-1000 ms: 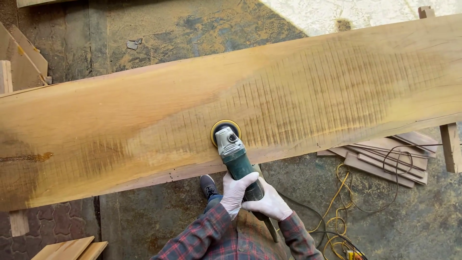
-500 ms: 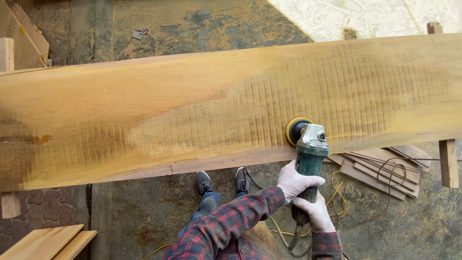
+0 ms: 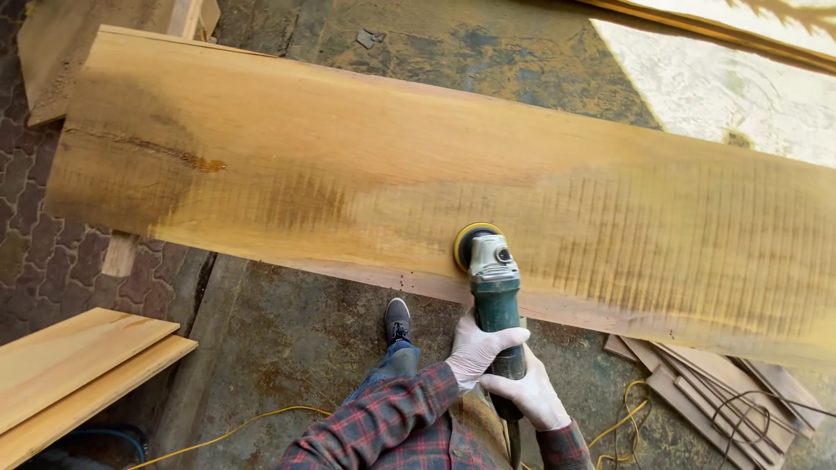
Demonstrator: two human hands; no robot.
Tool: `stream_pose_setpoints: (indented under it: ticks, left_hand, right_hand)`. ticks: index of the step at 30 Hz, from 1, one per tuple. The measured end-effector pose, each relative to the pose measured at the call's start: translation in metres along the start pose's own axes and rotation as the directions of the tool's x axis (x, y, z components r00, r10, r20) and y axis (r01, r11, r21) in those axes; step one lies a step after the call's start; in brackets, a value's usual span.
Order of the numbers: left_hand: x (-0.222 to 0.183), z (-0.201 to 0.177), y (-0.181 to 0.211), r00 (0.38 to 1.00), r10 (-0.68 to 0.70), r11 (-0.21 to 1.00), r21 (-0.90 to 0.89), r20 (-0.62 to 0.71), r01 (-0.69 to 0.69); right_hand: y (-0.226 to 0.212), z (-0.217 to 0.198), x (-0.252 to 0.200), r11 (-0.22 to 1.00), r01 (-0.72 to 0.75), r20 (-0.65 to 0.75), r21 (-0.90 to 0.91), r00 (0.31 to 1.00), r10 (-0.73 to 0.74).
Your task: The person uses a handheld electric sander to sand the surface of long wooden boards resting on supports, moving the sander back and forth along the boards to smooth the wood. The person works on one board, then moves to sand additional boards laid out in the workshop.
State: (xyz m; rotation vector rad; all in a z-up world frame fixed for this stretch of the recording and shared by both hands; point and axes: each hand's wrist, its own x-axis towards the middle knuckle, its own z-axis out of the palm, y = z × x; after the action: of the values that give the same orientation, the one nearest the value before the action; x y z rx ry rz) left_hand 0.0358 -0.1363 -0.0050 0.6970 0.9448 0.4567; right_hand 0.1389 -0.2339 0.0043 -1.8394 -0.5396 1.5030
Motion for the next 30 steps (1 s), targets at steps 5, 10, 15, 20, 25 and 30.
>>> stream_pose_setpoints:
  ticks: [5, 10, 15, 20, 25, 30]
  left_hand:
    - [-0.022, -0.054, 0.029, 0.989, 0.025, 0.997, -0.064, -0.143, -0.034]
    - [-0.046, -0.081, 0.074, 0.982, -0.079, 0.989, -0.136, -0.171, 0.056]
    - [-0.042, -0.073, 0.059, 0.986, -0.127, 0.988, -0.103, -0.110, 0.116]
    - [-0.025, -0.010, -0.006, 0.999, -0.028, 0.999, 0.030, -0.043, 0.030]
    - [-0.012, 0.057, -0.054, 0.999, -0.014, 0.985, 0.172, 0.038, 0.007]
    - [-0.016, 0.085, -0.085, 0.993, -0.052, 0.943, 0.333, 0.109, 0.013]
  right_hand:
    - [-0.041, 0.052, 0.013, 0.985, -0.048, 0.127, -0.166, 0.990, 0.070]
    - [-0.054, 0.086, 0.019, 0.979, -0.050, 0.208, -0.197, 0.974, 0.091]
    - [-0.041, 0.078, 0.005, 0.989, 0.032, 0.175, -0.147, 0.985, -0.006]
    - [0.038, 0.017, -0.011, 0.995, -0.025, 0.001, -0.092, 1.000, 0.025]
    - [0.111, -0.043, -0.037, 0.978, 0.029, -0.109, 0.208, 0.994, -0.006]
    - [0.123, -0.062, -0.058, 0.950, 0.029, -0.232, 0.310, 0.972, 0.046]
